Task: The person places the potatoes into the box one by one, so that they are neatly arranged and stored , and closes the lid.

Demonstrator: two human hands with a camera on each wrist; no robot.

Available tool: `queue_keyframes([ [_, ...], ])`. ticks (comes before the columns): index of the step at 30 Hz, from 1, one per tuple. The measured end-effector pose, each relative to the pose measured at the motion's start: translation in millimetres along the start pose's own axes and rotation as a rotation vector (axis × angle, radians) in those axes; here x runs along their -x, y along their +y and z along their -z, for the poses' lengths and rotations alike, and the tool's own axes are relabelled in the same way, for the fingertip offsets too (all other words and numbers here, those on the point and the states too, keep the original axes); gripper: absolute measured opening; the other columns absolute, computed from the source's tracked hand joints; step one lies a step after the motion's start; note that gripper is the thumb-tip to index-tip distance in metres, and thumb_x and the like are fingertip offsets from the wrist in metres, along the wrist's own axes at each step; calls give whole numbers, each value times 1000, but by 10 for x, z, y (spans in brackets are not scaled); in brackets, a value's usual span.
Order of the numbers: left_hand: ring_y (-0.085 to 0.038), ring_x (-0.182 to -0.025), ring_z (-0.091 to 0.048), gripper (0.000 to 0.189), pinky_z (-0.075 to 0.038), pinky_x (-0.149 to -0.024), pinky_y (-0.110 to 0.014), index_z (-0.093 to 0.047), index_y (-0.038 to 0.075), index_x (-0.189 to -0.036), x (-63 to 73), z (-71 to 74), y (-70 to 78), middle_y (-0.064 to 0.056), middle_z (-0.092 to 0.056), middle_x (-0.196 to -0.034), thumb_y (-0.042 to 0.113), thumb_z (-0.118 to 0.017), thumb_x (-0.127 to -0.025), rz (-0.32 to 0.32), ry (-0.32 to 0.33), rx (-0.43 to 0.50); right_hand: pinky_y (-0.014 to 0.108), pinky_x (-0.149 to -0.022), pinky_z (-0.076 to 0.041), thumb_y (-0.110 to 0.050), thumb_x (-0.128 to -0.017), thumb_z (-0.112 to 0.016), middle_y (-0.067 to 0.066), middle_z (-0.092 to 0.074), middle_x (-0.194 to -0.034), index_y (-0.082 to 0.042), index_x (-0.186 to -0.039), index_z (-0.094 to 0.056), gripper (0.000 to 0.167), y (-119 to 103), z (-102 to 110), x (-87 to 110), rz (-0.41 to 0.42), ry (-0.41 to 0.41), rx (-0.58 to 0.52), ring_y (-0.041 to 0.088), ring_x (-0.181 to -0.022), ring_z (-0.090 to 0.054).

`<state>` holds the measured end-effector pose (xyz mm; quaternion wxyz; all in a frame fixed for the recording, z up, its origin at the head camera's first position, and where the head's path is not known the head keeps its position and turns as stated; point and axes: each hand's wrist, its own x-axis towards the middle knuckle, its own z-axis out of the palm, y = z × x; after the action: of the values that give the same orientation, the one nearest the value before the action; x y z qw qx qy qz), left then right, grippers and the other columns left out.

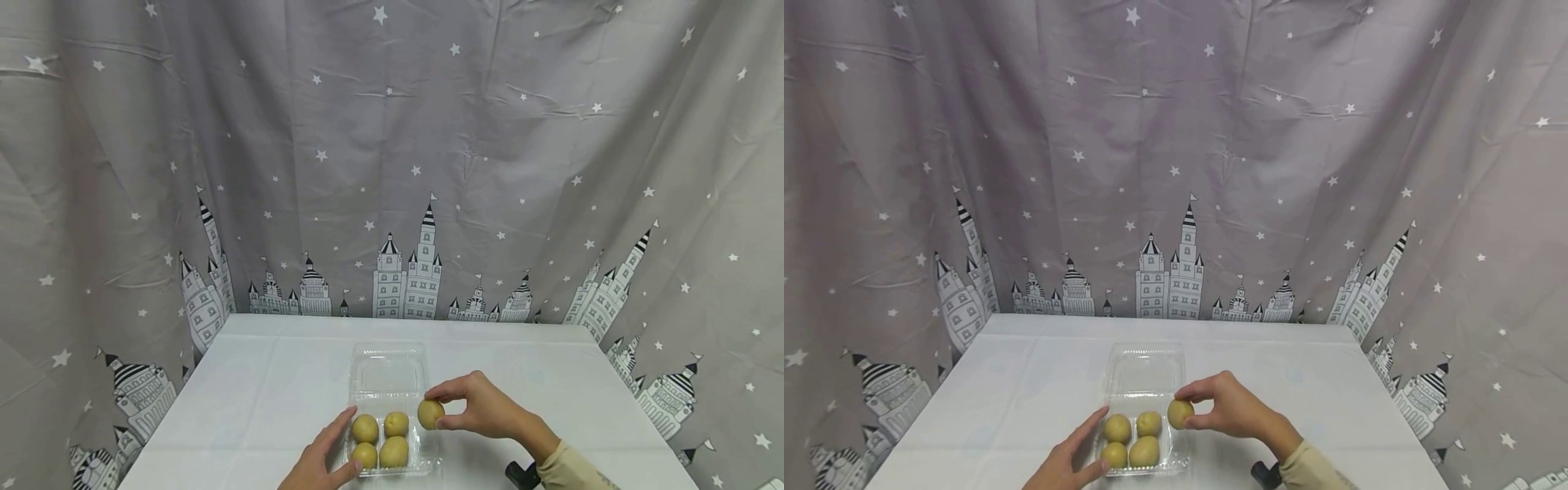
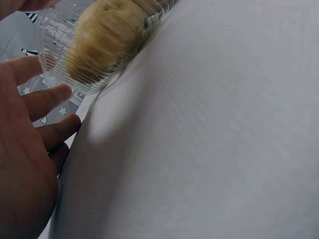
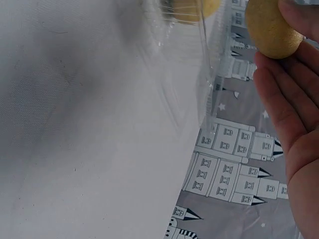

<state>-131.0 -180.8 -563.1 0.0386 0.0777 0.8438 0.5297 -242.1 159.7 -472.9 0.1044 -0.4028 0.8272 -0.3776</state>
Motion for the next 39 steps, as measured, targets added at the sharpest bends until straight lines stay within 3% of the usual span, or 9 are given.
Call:
queue_keyframes([
  [3,-61,-158,-34,89,-28,-123,-85,-43,14,-168,-1,-2,-2,-24,-41,-173,42,-83,-93,5,-2,8,35,-99,-67,-21,-94,-88,-11,-81,-123,-19,-129,-81,36,0,-44,-21,18,-29,31,3,-113,-76],
  [11,-60,-159,-32,91,-26,-124,-84,-43,15,-169,-5,1,-9,-22,-40,-174,43,-83,-93,23,-7,9,22,-99,-63,-15,-93,-87,-14,-81,-119,-16,-128,-81,35,-12,-132,-107,125,-120,175,-2,-111,-74],
  [21,-59,-159,-33,90,-28,-124,-84,-43,16,-169,5,11,-5,-22,-40,-174,41,-83,-93,11,-13,5,10,-95,-57,-15,-88,-90,-14,-82,-112,-15,-121,-83,34,-104,-248,-201,149,-189,430,-8,-104,-71],
  [27,-60,-159,-31,89,-27,-123,-85,-42,15,-169,6,16,19,-23,-39,-175,40,-83,-94,7,-21,14,11,-94,-57,-17,-86,-93,-13,-82,-110,-15,-119,-84,35,-158,-305,-259,177,-211,548,-8,-100,-71],
  [34,-61,-159,-31,89,-27,-123,-85,-42,15,-169,4,14,12,-22,-39,-175,42,-82,-94,3,-19,17,5,-72,-47,-14,-85,-91,-19,-72,-86,-20,-106,-84,23,-225,-396,-298,171,-226,614,-9,-75,-55],
  [39,-60,-159,-33,88,-28,-123,-84,-43,15,-169,14,13,18,-21,-41,-174,41,-83,-94,-14,-9,13,7,-64,-39,-14,-85,-90,-20,-63,-77,-23,-101,-83,20,-230,-465,-297,154,-210,630,-7,-68,-46],
])
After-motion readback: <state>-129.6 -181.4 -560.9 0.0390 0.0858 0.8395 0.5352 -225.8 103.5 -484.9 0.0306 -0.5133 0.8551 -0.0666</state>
